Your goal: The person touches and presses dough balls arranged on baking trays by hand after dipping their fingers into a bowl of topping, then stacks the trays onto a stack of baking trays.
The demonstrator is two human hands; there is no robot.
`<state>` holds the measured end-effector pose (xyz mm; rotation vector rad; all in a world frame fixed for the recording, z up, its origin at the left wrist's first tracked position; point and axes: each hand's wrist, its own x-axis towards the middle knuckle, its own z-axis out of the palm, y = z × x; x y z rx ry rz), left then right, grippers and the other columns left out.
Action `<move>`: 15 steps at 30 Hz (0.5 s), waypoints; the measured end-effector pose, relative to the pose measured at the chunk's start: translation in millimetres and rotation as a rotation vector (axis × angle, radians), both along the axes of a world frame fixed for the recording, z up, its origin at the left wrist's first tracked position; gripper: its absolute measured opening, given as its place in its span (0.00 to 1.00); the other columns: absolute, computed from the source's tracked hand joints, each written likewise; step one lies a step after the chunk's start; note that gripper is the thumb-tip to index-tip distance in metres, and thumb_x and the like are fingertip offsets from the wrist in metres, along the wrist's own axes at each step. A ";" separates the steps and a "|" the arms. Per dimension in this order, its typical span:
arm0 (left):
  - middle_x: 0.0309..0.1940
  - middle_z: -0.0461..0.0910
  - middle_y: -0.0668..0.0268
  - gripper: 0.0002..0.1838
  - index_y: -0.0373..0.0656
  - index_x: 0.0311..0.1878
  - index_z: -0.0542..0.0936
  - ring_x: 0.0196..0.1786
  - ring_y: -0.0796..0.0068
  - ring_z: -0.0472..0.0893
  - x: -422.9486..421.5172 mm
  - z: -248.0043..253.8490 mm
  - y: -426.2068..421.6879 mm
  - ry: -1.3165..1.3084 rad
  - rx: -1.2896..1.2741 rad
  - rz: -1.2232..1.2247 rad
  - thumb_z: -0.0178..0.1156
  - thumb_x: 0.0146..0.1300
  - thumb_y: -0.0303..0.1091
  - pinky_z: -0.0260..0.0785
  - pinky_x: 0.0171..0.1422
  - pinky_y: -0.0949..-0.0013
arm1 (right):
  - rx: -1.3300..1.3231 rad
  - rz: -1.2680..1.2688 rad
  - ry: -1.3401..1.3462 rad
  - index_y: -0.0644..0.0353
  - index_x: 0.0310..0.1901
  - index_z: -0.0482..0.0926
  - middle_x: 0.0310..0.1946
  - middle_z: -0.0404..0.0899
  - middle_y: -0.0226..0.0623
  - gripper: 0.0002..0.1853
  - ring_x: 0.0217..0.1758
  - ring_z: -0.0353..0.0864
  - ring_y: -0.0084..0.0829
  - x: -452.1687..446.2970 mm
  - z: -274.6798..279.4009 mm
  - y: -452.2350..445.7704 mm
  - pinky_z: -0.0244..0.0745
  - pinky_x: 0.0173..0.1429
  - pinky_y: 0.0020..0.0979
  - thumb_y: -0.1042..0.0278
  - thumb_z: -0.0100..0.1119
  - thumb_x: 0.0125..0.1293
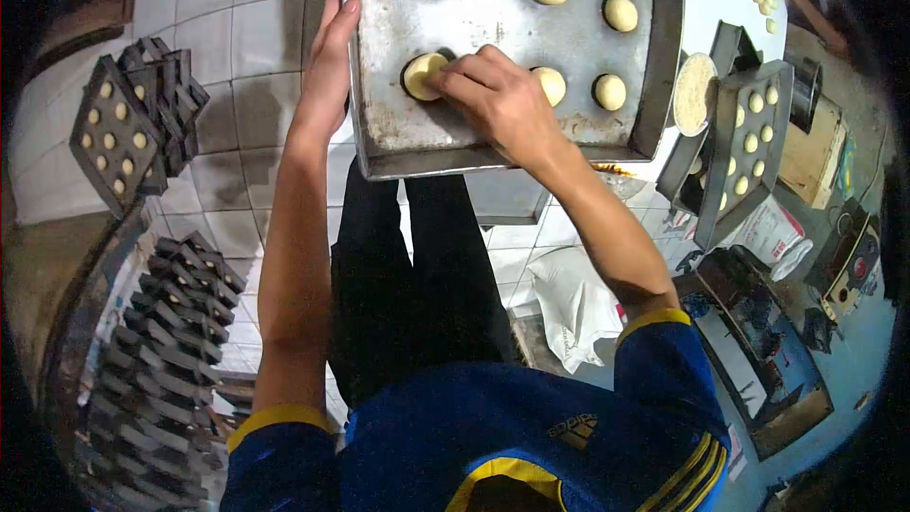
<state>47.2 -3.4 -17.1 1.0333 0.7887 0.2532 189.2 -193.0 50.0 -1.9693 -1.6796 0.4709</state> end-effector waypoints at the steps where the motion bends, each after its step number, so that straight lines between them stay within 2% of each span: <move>1: 0.85 0.62 0.53 0.45 0.47 0.90 0.53 0.84 0.58 0.64 2.3 2.8 -4.1 -0.027 0.028 0.061 0.52 0.80 0.60 0.51 0.87 0.60 | -0.013 0.061 -0.104 0.56 0.52 0.89 0.43 0.85 0.32 0.15 0.46 0.84 0.36 0.8 -1.2 2.4 0.84 0.50 0.35 0.72 0.68 0.62; 3: 0.86 0.60 0.56 0.45 0.46 0.90 0.51 0.85 0.60 0.62 2.0 3.8 -2.6 -0.031 0.031 0.057 0.51 0.81 0.59 0.51 0.88 0.60 | -0.048 0.162 -0.250 0.53 0.55 0.88 0.47 0.84 0.29 0.18 0.50 0.83 0.34 0.6 -2.1 4.3 0.85 0.51 0.34 0.69 0.61 0.64; 5: 0.87 0.56 0.58 0.45 0.43 0.90 0.48 0.87 0.62 0.58 3.9 7.5 -6.2 -0.002 -0.001 0.092 0.51 0.82 0.57 0.50 0.88 0.60 | -0.081 0.198 -0.288 0.53 0.57 0.87 0.48 0.84 0.30 0.19 0.51 0.83 0.34 -2.2 -3.0 5.0 0.85 0.54 0.34 0.69 0.61 0.64; 10: 0.87 0.58 0.57 0.45 0.43 0.90 0.50 0.86 0.63 0.59 6.1 12.2 -6.3 -0.012 -0.015 0.095 0.52 0.81 0.58 0.50 0.88 0.60 | -0.066 0.213 -0.368 0.53 0.57 0.87 0.49 0.83 0.30 0.20 0.53 0.81 0.35 -4.3 0.6 5.1 0.81 0.58 0.36 0.68 0.62 0.62; 12: 0.86 0.59 0.57 0.45 0.43 0.90 0.50 0.86 0.63 0.60 5.6 13.6 -4.8 0.012 -0.001 0.106 0.52 0.81 0.58 0.50 0.88 0.60 | -0.096 0.198 -0.128 0.54 0.66 0.84 0.58 0.84 0.31 0.23 0.57 0.80 0.39 1.9 8.1 1.1 0.78 0.64 0.41 0.67 0.62 0.69; 13: 0.86 0.60 0.57 0.45 0.43 0.90 0.51 0.86 0.63 0.60 4.1 15.8 -5.2 0.002 -0.010 0.087 0.52 0.81 0.58 0.51 0.88 0.60 | -0.094 0.200 -0.128 0.54 0.66 0.84 0.58 0.84 0.31 0.23 0.57 0.80 0.39 4.6 9.0 -0.2 0.78 0.64 0.41 0.67 0.62 0.69; 15: 0.84 0.63 0.57 0.44 0.44 0.90 0.52 0.84 0.62 0.64 4.8 16.3 -3.0 -0.019 0.017 0.065 0.53 0.82 0.58 0.54 0.87 0.60 | -0.151 0.082 0.078 0.56 0.72 0.79 0.71 0.79 0.35 0.25 0.69 0.78 0.42 8.3 9.7 -1.5 0.75 0.72 0.44 0.62 0.61 0.75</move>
